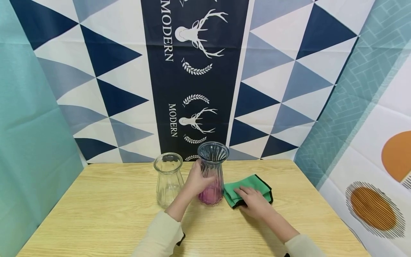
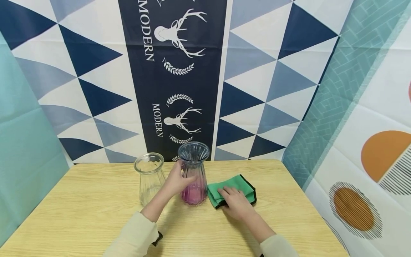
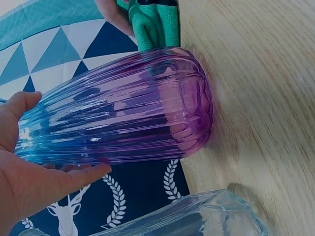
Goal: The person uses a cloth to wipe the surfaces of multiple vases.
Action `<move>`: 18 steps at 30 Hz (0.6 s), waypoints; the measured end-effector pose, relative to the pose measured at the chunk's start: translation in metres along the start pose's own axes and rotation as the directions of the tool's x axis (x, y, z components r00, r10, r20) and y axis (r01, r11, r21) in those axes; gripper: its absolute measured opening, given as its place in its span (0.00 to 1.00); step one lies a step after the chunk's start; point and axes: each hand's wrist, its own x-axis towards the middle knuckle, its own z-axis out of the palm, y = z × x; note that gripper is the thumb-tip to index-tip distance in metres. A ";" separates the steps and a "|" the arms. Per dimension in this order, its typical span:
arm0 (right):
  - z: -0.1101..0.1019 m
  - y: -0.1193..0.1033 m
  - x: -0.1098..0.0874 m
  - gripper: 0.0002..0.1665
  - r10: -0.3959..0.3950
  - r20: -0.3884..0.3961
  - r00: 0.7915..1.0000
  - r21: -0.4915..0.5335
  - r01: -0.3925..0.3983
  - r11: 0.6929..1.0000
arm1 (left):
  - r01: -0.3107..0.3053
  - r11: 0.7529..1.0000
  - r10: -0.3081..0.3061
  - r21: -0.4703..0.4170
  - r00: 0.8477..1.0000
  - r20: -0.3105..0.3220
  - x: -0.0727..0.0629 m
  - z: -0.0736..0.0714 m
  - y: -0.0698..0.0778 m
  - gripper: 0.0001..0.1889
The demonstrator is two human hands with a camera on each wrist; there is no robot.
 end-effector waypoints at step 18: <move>-0.029 0.007 0.018 0.22 0.017 -0.220 0.975 -0.012 -0.020 1.000 | 0.018 0.992 -0.030 0.128 0.996 0.088 -0.042 -0.033 -0.005 0.34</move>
